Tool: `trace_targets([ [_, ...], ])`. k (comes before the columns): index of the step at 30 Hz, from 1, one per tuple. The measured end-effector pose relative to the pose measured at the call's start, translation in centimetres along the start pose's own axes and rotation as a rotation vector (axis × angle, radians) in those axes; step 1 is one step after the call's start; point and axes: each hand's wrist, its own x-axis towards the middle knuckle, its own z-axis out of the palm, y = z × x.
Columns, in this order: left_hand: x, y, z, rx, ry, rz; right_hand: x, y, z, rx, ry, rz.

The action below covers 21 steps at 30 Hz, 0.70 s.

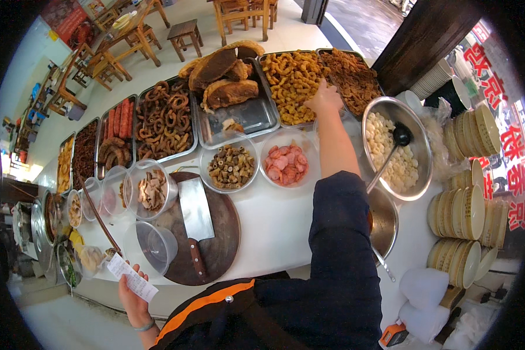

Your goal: The person assembles a food order by placing various pre-cooked items and condiments into a plastic container. They use chopsticks and spoons to transfer ingredients from multiple bowls and add seasonings before closing the container.

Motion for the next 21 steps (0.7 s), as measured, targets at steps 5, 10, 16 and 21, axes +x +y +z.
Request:
trace_targets([
  [5, -0.5, -0.2, 0.9, -0.024, 0.040, -0.001, 2.6, -0.4, 0.8, -0.068, -0.018, -0.104],
  [10, -0.6, -0.5, 1.3, -0.011, 0.008, -0.018, 3.5, -0.8, 2.9, -0.037, 0.002, -0.161],
  [16, -0.8, -0.6, 1.6, 0.000, 0.039, -0.013, 5.0, 0.4, 3.0, 0.042, -0.003, -0.242],
  [21, -0.9, -0.9, 2.1, -0.014, 0.042, -0.024, 5.1, -0.3, 3.9, 0.022, 0.067, -0.162],
])
